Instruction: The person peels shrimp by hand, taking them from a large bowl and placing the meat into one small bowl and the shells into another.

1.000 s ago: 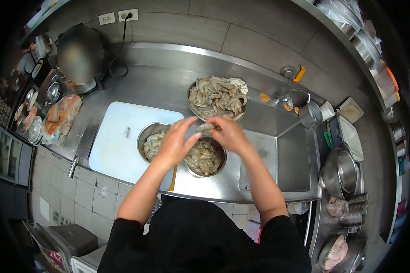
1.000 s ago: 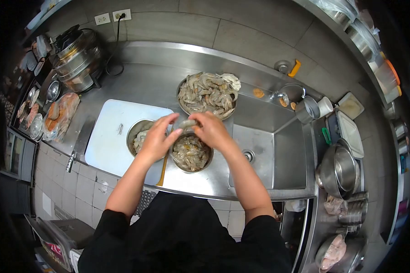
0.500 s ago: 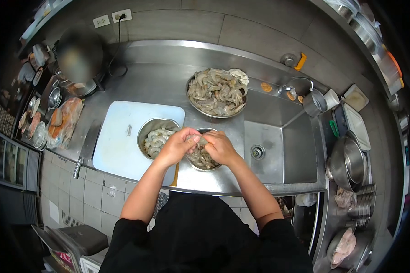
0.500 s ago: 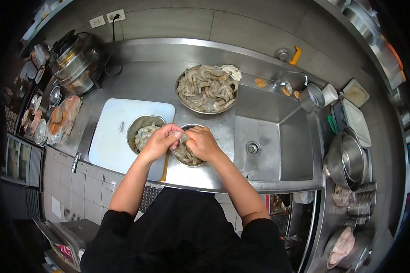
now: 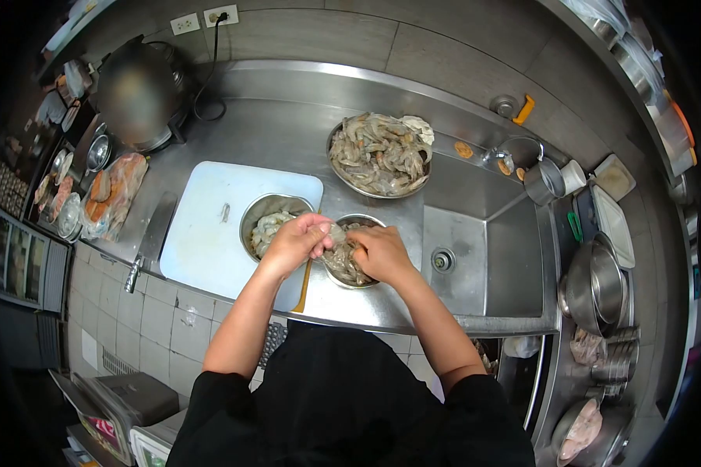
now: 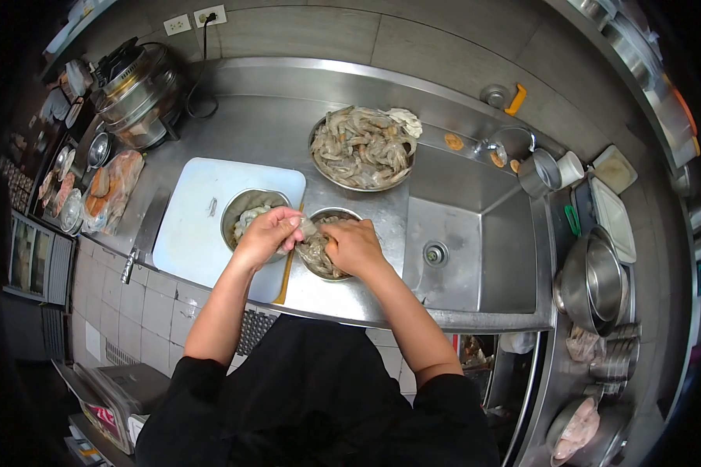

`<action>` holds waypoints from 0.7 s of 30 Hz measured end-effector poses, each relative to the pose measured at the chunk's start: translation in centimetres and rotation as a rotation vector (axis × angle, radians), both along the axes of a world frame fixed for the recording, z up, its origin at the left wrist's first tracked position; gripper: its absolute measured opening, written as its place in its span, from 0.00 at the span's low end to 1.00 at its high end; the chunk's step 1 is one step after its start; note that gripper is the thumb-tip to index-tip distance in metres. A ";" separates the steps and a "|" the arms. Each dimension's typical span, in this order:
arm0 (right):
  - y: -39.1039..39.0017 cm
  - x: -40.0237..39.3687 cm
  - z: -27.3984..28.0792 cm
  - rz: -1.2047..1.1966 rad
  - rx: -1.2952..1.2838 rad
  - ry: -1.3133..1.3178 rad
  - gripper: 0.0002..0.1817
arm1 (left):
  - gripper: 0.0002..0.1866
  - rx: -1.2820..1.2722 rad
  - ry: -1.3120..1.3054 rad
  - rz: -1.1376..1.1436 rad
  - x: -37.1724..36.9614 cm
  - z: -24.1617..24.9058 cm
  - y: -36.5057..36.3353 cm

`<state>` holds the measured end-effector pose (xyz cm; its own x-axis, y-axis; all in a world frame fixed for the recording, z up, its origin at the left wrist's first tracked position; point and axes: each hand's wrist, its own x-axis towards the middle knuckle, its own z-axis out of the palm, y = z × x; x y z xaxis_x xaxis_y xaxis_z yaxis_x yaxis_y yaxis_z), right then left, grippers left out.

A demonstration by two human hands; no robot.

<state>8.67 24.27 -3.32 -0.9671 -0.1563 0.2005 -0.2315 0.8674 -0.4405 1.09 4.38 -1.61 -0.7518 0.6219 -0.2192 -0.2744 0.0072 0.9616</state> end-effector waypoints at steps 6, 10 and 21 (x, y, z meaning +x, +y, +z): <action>-1.6 -0.1 2.3 -0.061 -0.231 0.234 0.16 | 0.16 -0.140 0.176 -0.104 0.9 0.9 1.2; -1.7 -0.3 1.6 -0.091 -0.250 0.206 0.15 | 0.14 -0.208 0.250 -0.089 1.5 1.3 1.8; -2.6 0.4 1.7 -0.118 -0.336 0.250 0.17 | 0.13 -0.284 0.444 -0.007 2.7 2.5 1.6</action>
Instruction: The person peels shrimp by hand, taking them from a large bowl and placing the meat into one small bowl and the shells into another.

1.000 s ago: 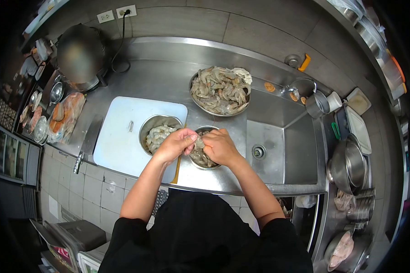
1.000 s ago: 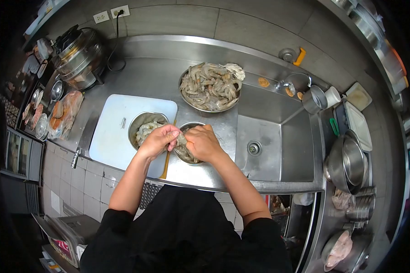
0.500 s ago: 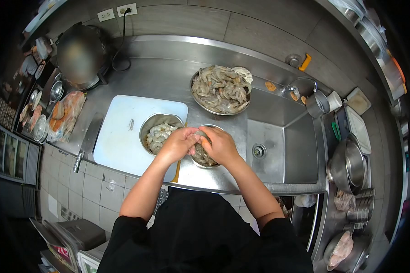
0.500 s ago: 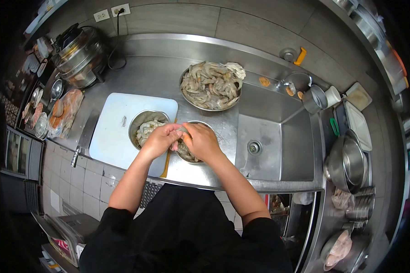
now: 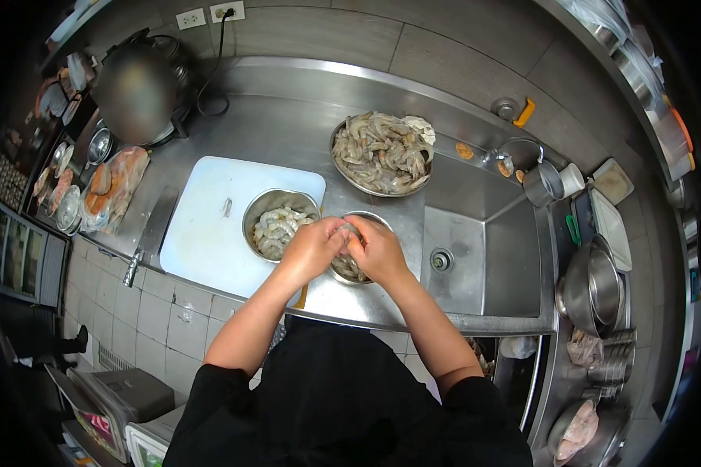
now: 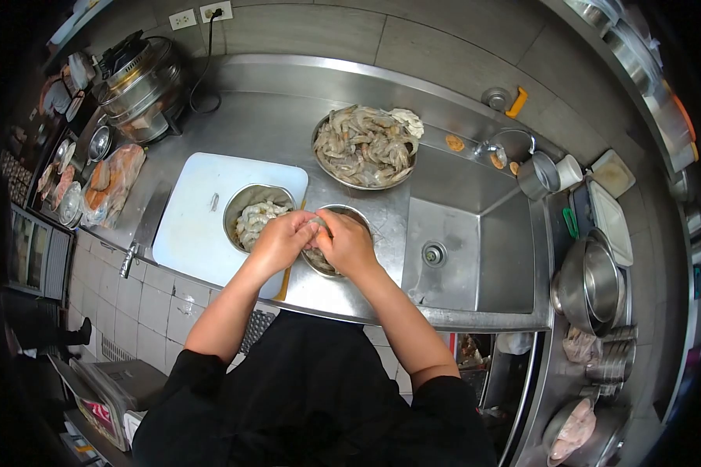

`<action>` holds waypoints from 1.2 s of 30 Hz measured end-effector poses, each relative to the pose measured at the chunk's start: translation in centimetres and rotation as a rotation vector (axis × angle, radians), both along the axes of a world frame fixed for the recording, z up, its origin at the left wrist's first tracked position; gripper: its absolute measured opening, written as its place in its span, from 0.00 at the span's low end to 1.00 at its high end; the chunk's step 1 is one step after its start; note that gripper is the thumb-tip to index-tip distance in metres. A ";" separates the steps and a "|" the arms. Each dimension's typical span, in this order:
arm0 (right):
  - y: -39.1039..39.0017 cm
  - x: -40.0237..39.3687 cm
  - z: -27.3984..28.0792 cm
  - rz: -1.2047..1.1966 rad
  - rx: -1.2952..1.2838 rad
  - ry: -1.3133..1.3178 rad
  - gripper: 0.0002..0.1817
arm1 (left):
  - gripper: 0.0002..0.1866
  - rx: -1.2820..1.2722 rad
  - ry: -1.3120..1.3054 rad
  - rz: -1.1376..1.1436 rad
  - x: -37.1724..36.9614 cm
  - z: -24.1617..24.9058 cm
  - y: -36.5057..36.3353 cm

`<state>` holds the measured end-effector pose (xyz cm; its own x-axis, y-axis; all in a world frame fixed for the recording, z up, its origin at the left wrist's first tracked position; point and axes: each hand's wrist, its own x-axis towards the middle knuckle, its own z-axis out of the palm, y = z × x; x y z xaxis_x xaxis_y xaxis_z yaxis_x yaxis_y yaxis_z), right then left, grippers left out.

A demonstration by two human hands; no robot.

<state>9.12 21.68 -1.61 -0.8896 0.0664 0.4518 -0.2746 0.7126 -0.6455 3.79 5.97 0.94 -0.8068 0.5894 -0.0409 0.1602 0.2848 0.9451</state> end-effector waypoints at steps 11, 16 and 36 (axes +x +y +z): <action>-0.3 0.5 0.1 0.001 -0.100 -0.112 0.18 | 0.12 -0.025 0.130 0.046 0.7 0.8 -0.2; -0.5 0.4 -0.2 0.001 -0.022 -0.041 0.17 | 0.12 -0.086 0.180 0.048 1.0 0.5 -0.1; 0.3 0.2 -0.6 0.083 -0.457 -0.406 0.18 | 0.13 0.078 -0.050 0.010 0.4 0.2 -0.6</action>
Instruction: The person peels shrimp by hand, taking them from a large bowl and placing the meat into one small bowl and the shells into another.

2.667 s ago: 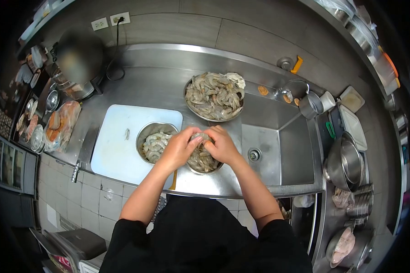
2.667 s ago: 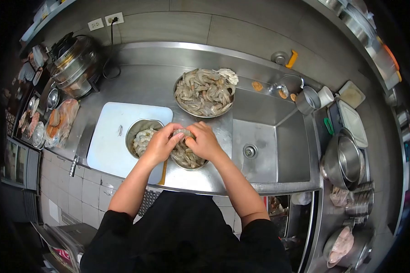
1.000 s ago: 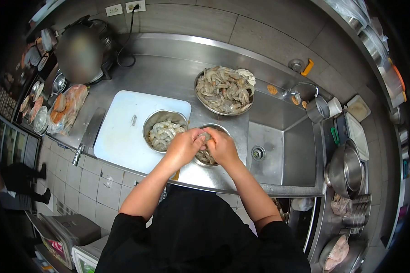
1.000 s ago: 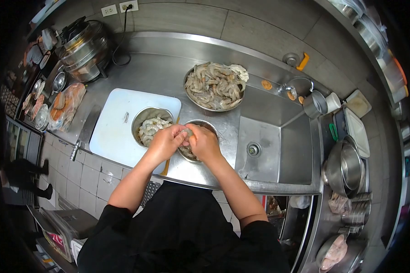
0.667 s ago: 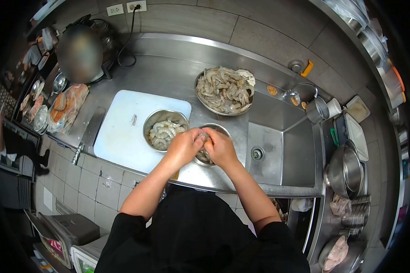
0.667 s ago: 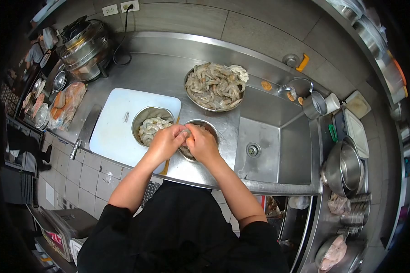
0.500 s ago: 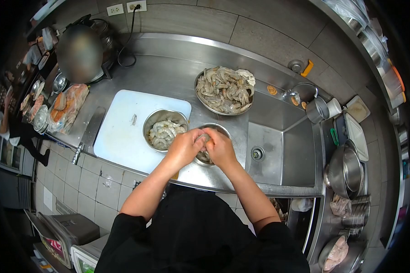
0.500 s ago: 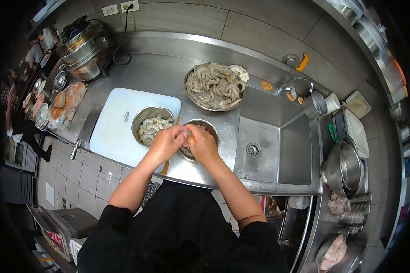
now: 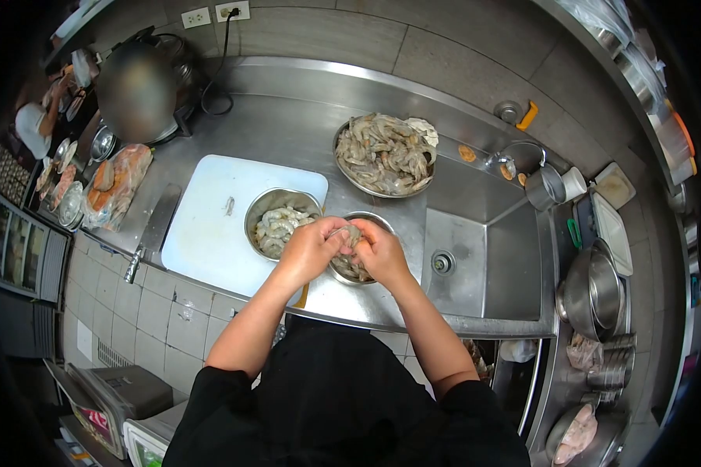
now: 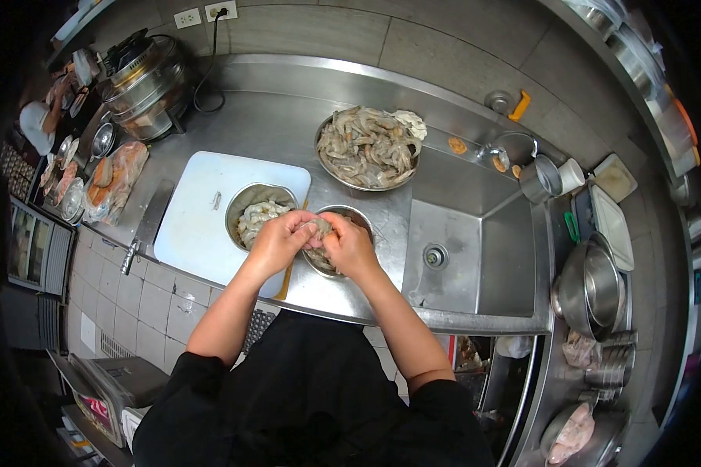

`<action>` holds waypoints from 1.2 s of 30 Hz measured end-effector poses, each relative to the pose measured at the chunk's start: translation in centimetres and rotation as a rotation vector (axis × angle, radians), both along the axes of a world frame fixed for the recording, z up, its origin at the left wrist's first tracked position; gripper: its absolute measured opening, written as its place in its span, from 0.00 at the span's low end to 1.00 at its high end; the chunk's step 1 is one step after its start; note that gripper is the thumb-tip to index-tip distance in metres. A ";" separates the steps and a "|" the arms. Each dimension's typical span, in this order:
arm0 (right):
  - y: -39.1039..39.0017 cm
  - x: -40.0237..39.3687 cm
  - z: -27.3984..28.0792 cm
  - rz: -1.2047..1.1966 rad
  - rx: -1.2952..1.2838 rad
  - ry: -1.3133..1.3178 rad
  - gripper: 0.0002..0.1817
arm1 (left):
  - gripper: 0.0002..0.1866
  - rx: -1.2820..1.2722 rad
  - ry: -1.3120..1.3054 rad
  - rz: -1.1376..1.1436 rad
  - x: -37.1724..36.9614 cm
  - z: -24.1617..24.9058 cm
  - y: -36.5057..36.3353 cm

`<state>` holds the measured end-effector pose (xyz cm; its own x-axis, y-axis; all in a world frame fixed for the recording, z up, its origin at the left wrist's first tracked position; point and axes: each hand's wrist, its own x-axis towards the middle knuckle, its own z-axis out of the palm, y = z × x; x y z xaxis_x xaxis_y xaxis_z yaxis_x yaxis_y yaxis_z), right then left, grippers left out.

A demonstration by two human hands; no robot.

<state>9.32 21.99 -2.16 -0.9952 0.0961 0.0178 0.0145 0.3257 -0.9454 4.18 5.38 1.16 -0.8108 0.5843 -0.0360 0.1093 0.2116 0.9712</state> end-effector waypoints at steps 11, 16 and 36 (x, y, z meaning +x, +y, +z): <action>2.2 -0.8 -0.9 0.146 -0.375 -0.122 0.14 | 0.16 0.272 -0.495 -0.181 -2.1 -1.2 -1.2; 0.1 -0.1 0.8 0.054 0.357 0.191 0.14 | 0.14 0.004 -0.098 -0.036 -0.8 -0.6 -0.2; -0.1 -0.3 -1.5 -0.160 -0.394 0.146 0.07 | 0.18 0.071 0.101 0.046 0.2 -2.2 1.6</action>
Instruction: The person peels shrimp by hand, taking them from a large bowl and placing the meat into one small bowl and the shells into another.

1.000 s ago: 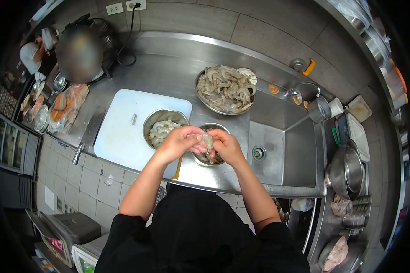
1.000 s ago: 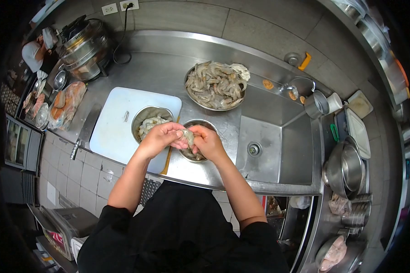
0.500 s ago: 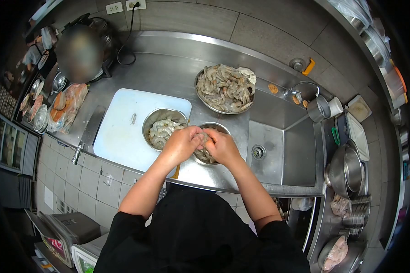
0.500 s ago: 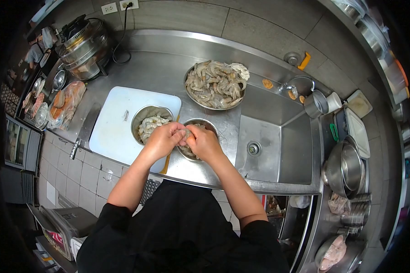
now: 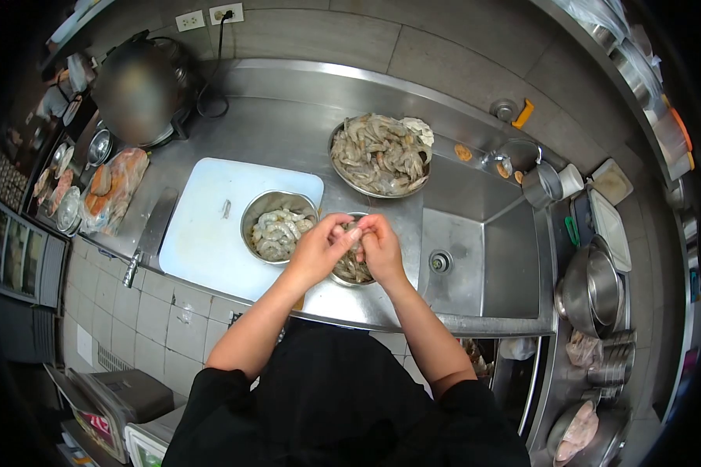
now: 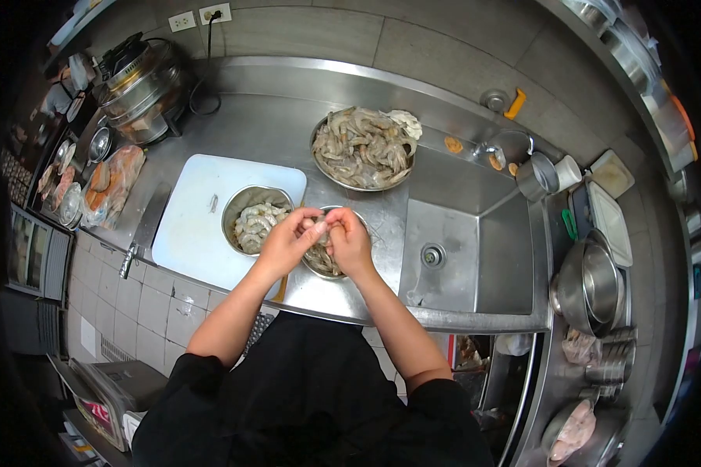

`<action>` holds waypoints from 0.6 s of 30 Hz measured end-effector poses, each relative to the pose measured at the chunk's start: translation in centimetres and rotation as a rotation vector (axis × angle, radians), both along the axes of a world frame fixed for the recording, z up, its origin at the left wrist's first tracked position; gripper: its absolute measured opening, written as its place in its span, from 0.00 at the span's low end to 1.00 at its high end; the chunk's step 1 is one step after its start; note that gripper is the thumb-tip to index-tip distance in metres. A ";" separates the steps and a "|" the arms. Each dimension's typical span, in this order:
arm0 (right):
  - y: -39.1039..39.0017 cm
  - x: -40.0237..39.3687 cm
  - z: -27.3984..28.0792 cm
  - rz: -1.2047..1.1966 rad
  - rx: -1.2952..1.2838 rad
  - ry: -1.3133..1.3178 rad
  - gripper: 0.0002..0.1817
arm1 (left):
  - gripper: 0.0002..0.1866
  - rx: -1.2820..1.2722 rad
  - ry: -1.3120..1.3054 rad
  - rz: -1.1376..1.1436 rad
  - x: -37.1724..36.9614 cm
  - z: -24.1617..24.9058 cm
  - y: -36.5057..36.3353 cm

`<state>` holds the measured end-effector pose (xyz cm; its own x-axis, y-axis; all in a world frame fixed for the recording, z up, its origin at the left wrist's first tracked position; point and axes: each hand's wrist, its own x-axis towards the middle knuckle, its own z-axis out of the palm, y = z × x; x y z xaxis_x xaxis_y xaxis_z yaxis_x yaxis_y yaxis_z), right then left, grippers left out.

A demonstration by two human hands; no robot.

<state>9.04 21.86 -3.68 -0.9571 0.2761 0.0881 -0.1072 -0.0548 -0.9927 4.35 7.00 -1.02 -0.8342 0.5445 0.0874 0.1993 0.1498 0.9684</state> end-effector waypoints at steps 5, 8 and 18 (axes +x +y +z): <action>0.6 0.4 -0.2 0.089 0.066 -0.010 0.07 | 0.16 -0.018 -0.123 -0.093 -0.6 -0.4 -0.6; 2.2 0.7 0.2 -0.014 0.125 -0.074 0.09 | 0.17 0.036 -0.166 -0.077 -0.7 0.2 -1.8; 1.0 -0.1 -0.4 0.176 0.288 -0.102 0.11 | 0.15 0.188 -0.297 -0.040 -1.0 -0.7 -1.0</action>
